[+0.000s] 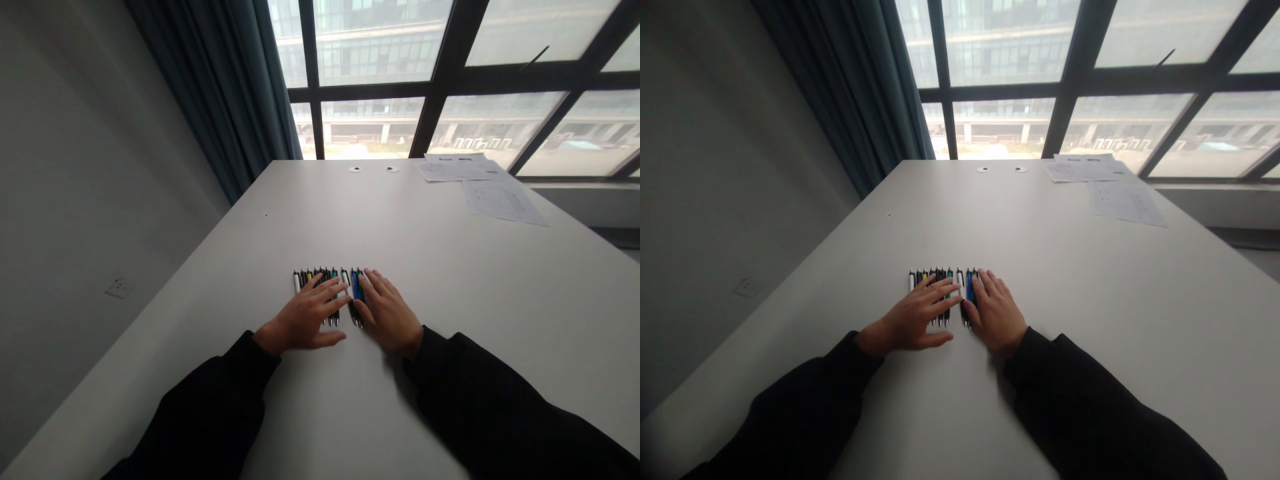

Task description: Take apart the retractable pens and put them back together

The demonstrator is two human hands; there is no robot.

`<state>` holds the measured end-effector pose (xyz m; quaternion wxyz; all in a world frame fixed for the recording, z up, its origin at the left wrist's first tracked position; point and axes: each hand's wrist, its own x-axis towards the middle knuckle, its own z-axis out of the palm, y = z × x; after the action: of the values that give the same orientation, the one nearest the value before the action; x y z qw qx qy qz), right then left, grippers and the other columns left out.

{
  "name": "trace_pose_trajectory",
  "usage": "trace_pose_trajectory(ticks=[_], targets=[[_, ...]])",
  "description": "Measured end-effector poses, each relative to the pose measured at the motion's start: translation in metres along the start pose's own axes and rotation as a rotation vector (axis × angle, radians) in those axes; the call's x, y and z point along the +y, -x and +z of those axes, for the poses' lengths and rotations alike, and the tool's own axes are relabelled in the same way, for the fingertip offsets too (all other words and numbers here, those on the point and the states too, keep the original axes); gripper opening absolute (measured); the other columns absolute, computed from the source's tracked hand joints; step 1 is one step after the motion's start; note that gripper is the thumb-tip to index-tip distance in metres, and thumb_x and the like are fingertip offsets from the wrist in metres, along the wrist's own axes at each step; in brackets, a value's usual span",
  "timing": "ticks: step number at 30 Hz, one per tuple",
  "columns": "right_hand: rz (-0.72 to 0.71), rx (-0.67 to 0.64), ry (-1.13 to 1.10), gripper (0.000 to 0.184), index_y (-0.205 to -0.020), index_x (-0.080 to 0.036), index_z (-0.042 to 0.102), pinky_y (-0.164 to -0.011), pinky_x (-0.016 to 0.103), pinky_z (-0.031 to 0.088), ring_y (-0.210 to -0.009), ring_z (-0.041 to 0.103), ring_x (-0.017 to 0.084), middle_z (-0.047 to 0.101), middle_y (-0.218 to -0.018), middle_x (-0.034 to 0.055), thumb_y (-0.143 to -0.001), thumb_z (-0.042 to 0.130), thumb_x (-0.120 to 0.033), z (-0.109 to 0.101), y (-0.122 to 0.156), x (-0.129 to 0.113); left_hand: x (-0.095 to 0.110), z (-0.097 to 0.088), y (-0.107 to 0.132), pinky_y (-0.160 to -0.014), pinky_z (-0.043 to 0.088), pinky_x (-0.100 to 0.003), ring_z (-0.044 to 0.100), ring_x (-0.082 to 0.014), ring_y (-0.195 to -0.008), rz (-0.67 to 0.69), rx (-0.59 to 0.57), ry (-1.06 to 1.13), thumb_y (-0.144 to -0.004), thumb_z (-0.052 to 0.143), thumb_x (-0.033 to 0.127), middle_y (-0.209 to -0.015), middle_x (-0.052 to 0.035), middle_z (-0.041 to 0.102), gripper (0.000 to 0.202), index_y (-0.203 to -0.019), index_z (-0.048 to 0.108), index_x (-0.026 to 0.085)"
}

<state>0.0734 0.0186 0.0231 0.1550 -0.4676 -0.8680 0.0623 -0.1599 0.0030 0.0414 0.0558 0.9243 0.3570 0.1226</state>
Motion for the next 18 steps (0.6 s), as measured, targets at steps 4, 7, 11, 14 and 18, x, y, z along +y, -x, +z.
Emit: trace_pose_trajectory(ticks=[4,7,11,14,18], targets=[[-0.055,-0.052,0.021,0.064,-0.155,-0.006,0.036,-0.122,0.05,0.026,-0.153,0.024,0.031,0.031,-0.163,0.0181,-0.103,0.039,-0.043,0.004,0.004,0.007,-0.002,0.004,0.003,-0.123,0.012,-0.062,0.026,-0.0362,-0.152,0.022,-0.071,-0.022,-0.087,0.055,0.069,-0.163,-0.014,0.032,0.086,-0.155,0.035,0.021],[-0.053,-0.075,0.041,0.061,-0.156,-0.007,0.033,-0.123,0.052,0.022,-0.152,0.027,0.029,0.034,-0.162,0.0173,-0.105,0.034,-0.038,0.008,0.005,0.005,-0.002,0.008,0.002,-0.122,0.014,-0.064,0.027,-0.0364,-0.151,0.011,-0.07,-0.016,-0.086,0.055,0.071,-0.162,-0.0145,0.033,0.088,-0.155,0.034,0.021],[-0.039,-0.092,0.063,0.06,-0.157,-0.007,0.03,-0.123,0.053,0.02,-0.152,0.028,0.029,0.032,-0.162,0.0172,-0.105,0.031,-0.036,0.01,0.004,0.0,-0.002,0.01,0.0,-0.122,0.019,-0.06,0.033,-0.0341,-0.149,-0.008,-0.026,-0.004,-0.091,0.053,0.064,-0.159,-0.0155,0.04,0.076,-0.152,0.04,0.02],[-0.025,-0.097,0.074,0.06,-0.158,-0.006,0.029,-0.123,0.055,0.019,-0.152,0.027,0.03,0.031,-0.162,0.0174,-0.105,0.03,-0.035,0.009,0.003,-0.004,-0.002,0.011,-0.002,-0.122,0.022,-0.059,0.037,-0.0327,-0.147,-0.018,-0.013,-0.005,-0.094,0.051,0.061,-0.156,-0.0163,0.043,0.072,-0.15,0.042,0.018],[-0.012,-0.104,0.078,0.06,-0.157,-0.006,0.029,-0.122,0.057,0.019,-0.152,0.027,0.032,0.032,-0.162,0.0171,-0.105,0.031,-0.034,0.005,0.002,-0.01,0.0,0.014,-0.007,-0.121,0.026,-0.058,0.04,-0.0324,-0.145,-0.038,0.005,-0.016,-0.095,0.049,0.061,-0.153,-0.0175,0.048,0.07,-0.147,0.044,0.014]])
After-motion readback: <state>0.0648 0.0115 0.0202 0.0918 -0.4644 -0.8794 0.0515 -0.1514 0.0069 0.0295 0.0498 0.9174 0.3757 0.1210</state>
